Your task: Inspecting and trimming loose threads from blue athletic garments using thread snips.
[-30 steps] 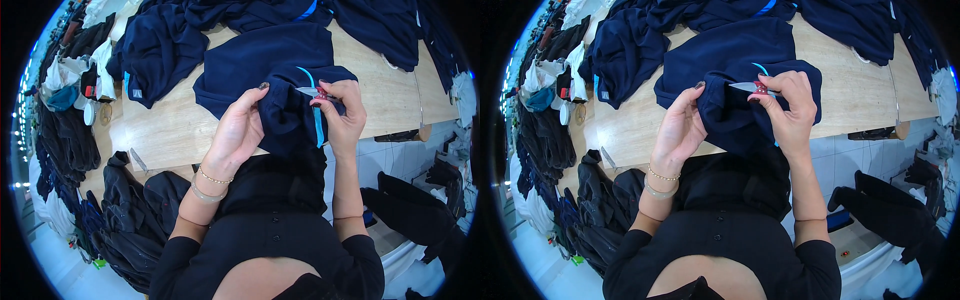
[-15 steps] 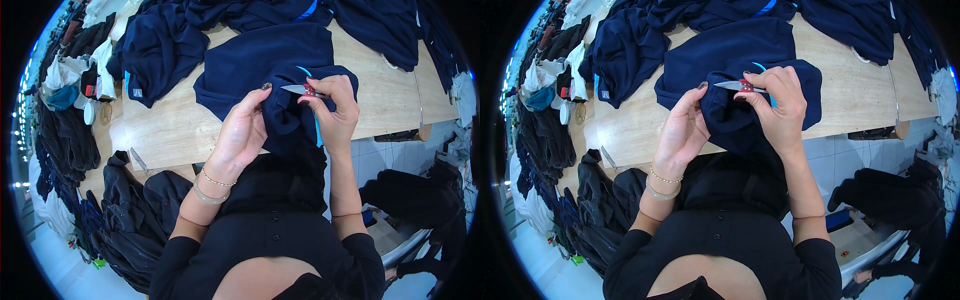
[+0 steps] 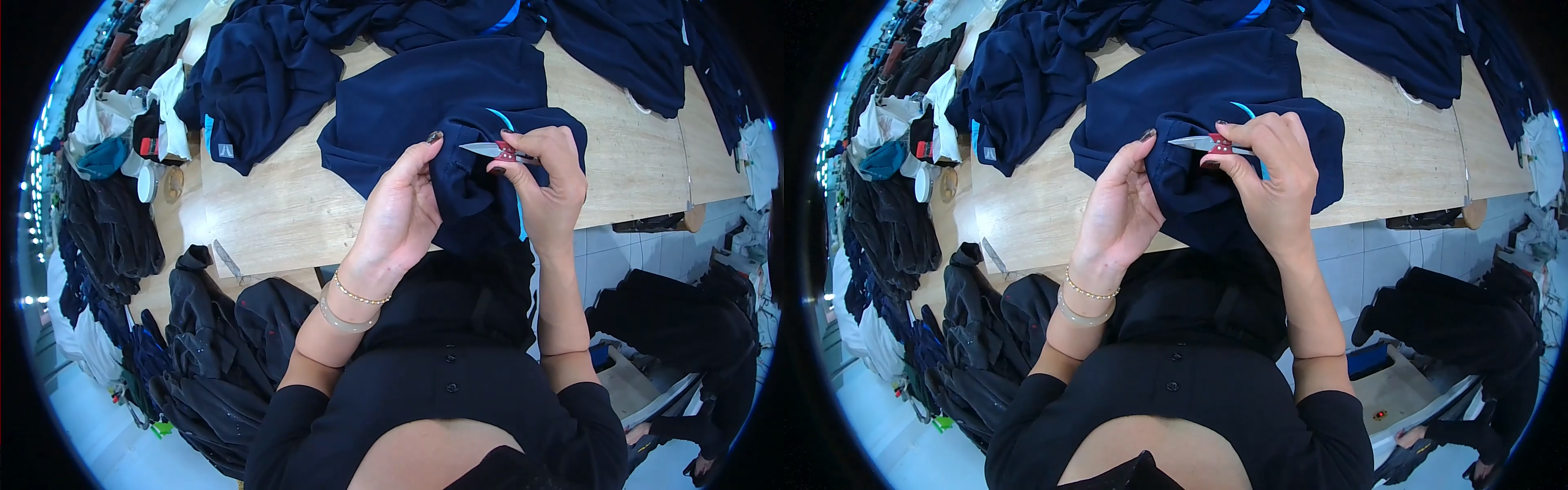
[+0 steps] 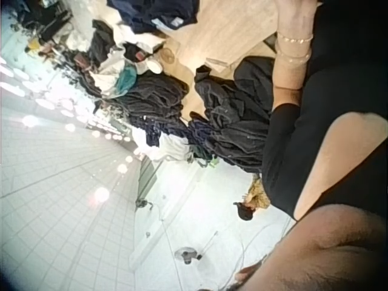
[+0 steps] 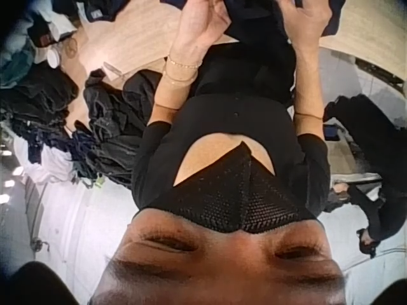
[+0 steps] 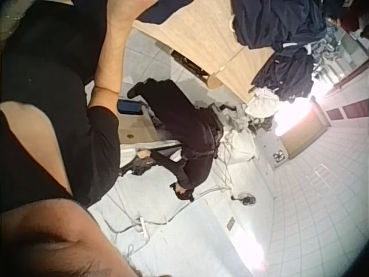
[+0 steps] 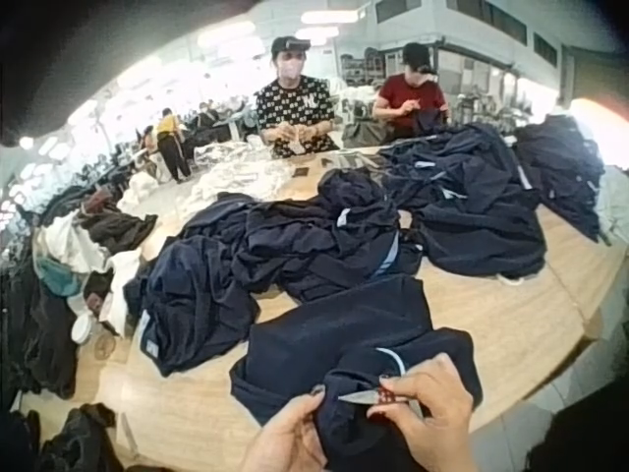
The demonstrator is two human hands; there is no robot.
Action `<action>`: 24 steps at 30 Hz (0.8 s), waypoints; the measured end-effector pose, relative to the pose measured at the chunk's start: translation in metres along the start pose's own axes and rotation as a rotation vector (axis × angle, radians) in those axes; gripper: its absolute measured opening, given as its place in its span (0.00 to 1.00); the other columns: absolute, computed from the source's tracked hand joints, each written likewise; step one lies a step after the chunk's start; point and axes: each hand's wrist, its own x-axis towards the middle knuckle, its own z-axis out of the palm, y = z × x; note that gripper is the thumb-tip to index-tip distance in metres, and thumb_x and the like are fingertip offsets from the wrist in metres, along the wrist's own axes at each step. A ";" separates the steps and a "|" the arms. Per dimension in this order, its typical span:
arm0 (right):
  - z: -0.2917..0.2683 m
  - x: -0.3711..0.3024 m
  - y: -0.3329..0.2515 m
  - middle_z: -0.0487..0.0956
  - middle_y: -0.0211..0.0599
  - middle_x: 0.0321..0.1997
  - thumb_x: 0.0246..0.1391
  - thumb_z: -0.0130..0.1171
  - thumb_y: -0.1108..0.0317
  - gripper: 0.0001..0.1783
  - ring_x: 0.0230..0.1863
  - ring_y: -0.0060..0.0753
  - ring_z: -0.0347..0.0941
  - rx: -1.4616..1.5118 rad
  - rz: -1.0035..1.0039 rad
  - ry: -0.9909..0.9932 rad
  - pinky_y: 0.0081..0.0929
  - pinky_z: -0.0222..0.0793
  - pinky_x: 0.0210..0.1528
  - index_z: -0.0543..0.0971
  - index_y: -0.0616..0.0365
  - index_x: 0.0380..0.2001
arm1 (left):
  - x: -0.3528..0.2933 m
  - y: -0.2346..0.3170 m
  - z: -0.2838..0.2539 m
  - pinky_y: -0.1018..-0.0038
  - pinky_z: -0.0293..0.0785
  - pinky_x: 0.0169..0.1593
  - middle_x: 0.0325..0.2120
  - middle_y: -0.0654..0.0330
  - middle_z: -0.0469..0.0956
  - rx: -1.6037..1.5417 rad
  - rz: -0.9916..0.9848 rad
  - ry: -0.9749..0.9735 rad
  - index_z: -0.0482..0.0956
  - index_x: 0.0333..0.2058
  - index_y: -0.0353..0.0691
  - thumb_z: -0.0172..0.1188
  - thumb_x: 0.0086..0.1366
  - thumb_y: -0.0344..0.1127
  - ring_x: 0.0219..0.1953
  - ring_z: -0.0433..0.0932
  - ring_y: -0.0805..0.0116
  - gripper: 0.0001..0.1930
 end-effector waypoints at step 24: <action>0.001 0.006 -0.008 0.78 0.33 0.29 0.37 0.71 0.74 0.13 0.32 0.33 0.69 -0.001 0.045 0.038 0.25 0.65 0.32 0.80 0.61 0.30 | 0.000 -0.005 0.002 0.77 0.65 0.58 0.42 0.68 0.79 0.077 0.096 0.023 0.77 0.44 0.42 0.55 0.68 0.41 0.48 0.75 0.77 0.12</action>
